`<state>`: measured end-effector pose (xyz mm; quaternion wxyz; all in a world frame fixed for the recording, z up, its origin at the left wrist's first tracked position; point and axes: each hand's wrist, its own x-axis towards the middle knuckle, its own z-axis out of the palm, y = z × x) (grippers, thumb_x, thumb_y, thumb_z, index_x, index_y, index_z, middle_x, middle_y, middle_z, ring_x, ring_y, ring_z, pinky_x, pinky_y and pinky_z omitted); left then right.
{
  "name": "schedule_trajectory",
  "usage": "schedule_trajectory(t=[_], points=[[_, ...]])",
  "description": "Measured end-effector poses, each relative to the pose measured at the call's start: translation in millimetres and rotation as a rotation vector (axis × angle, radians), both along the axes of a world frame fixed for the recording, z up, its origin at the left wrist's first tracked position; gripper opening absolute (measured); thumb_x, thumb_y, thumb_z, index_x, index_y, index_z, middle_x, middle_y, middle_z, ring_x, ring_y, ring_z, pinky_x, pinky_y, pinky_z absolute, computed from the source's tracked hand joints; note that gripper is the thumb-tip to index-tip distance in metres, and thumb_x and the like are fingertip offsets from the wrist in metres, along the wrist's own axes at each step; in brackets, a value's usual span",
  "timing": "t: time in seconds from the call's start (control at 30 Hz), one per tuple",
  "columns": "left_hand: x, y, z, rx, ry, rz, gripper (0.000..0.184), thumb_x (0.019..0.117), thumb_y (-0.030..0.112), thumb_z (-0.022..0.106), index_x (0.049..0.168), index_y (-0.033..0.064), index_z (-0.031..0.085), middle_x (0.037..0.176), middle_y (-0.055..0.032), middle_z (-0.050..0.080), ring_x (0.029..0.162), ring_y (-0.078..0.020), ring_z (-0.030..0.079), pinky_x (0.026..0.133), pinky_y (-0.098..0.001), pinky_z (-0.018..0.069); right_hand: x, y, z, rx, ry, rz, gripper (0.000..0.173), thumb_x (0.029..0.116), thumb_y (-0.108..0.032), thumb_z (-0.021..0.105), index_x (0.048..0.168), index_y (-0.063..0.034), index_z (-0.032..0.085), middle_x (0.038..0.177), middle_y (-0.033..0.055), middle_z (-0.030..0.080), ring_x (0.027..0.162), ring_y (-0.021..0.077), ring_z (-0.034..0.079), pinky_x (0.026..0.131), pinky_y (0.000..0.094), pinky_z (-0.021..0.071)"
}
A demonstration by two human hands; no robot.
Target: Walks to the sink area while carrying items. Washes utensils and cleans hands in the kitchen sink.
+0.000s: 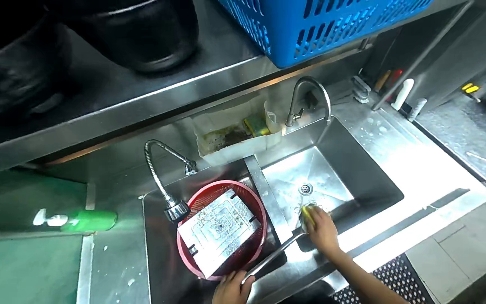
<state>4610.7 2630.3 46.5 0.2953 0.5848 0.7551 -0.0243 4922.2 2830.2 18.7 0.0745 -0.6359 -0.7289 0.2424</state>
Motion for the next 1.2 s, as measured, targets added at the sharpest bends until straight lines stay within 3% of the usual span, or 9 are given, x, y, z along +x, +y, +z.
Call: schedule_trajectory(t=[0.13, 0.27, 0.37, 0.57, 0.73, 0.87, 0.93, 1.0, 1.2], points=[[-2.6, 2.3, -2.3, -0.034, -0.04, 0.009, 0.059, 0.1009, 0.068, 0.04, 0.108, 0.0208, 0.075, 0.103, -0.004, 0.076, 0.103, -0.0249, 0.071, 0.09, -0.052, 0.0567, -9.8, -12.5, 2.3, 0.084, -0.007, 0.258, 0.04, 0.099, -0.041, 0.052, 0.134, -0.0275, 0.067, 0.147, -0.0003, 0.06, 0.14, 0.0247, 0.051, 0.115, 0.0485, 0.043], [1.7, 12.3, 0.8, -0.12, -0.099, 0.017, 0.062, 0.1014, 0.068, 0.038, 0.107, 0.0184, 0.073, 0.1, -0.0053, 0.075, 0.099, -0.0241, 0.071, 0.091, -0.052, 0.0552, 29.1, 34.6, 2.3, -0.05, 0.055, -0.193, 0.039, 0.0994, -0.04, 0.06, 0.127, -0.0141, 0.07, 0.124, 0.0098, 0.07, 0.115, 0.0281, 0.067, 0.101, 0.053, 0.0532], [2.7, 14.1, -0.3, -0.125, -0.09, 0.026, 0.061, 0.101, 0.068, 0.038, 0.105, 0.0187, 0.073, 0.098, -0.0049, 0.075, 0.097, -0.0239, 0.071, 0.089, -0.0518, 0.0555, 26.7, 10.6, 0.8, 0.072, 0.028, -0.228, 0.04, 0.1004, -0.035, 0.056, 0.128, -0.009, 0.069, 0.133, 0.0139, 0.067, 0.125, 0.0321, 0.062, 0.109, 0.0525, 0.048], [2.8, 23.4, 7.1, -0.228, -0.139, 0.024, 0.064, 0.1019, 0.068, 0.035, 0.109, 0.0161, 0.071, 0.097, -0.01, 0.073, 0.098, -0.0292, 0.071, 0.087, -0.0565, 0.0552, 8.3, -20.9, 3.6, 0.222, -0.076, 0.216, 0.042, 0.1017, -0.039, 0.053, 0.134, -0.0168, 0.067, 0.143, 0.0086, 0.063, 0.136, 0.0308, 0.056, 0.117, 0.0524, 0.0413], [20.0, 47.8, 17.1, -0.382, -0.242, 0.089, 0.066, 0.102, 0.071, 0.03, 0.115, 0.0177, 0.068, 0.103, -0.0099, 0.072, 0.101, -0.0284, 0.07, 0.089, -0.059, 0.0539, 27.2, 40.0, 22.8, 0.111, -0.082, -0.094, 0.039, 0.105, -0.036, 0.05, 0.125, -0.0095, 0.07, 0.13, 0.0142, 0.068, 0.124, 0.0356, 0.062, 0.106, 0.0543, 0.0489], [43.1, 53.7, 26.2, -0.446, -0.343, 0.221, 0.069, 0.1026, 0.069, 0.031, 0.117, 0.0149, 0.071, 0.113, -0.0113, 0.072, 0.109, -0.0291, 0.068, 0.094, -0.0608, 0.0523, -0.4, 42.4, 35.8, 0.116, -0.107, -0.029, 0.036, 0.1036, -0.031, 0.054, 0.128, -0.0092, 0.068, 0.134, 0.0145, 0.065, 0.13, 0.0343, 0.058, 0.111, 0.053, 0.046], [51.0, 54.0, 31.0, -0.47, -0.422, 0.292, 0.068, 0.1041, 0.066, 0.032, 0.115, 0.0123, 0.072, 0.107, -0.011, 0.073, 0.101, -0.0268, 0.07, 0.091, -0.0555, 0.0551, -19.2, 24.2, 20.8, 0.125, -0.118, 0.21, 0.039, 0.1054, -0.034, 0.047, 0.131, -0.0131, 0.068, 0.138, 0.0097, 0.065, 0.136, 0.0308, 0.054, 0.119, 0.0506, 0.038], [58.0, 56.5, 40.4, -0.516, -0.556, 0.393, 0.065, 0.1076, 0.06, 0.032, 0.109, 0.008, 0.071, 0.085, -0.0077, 0.067, 0.075, -0.0197, 0.064, 0.074, -0.0417, 0.0552, -32.3, 6.0, -2.2, 0.134, -0.046, 0.337, 0.042, 0.1079, -0.038, 0.04, 0.133, -0.0166, 0.067, 0.143, 0.0042, 0.063, 0.142, 0.0276, 0.05, 0.125, 0.0503, 0.0294], [63.5, 43.3, 47.7, -0.642, -0.707, 0.521, 0.068, 0.1061, 0.065, 0.028, 0.109, 0.0114, 0.07, 0.077, -0.0021, 0.066, 0.066, -0.0141, 0.062, 0.064, -0.0339, 0.0541, -19.8, -14.5, -30.7, 0.218, 0.131, 0.263, 0.04, 0.1056, -0.042, 0.045, 0.127, -0.0186, 0.069, 0.136, 0.0036, 0.065, 0.139, 0.0277, 0.051, 0.117, 0.0461, 0.0415]])
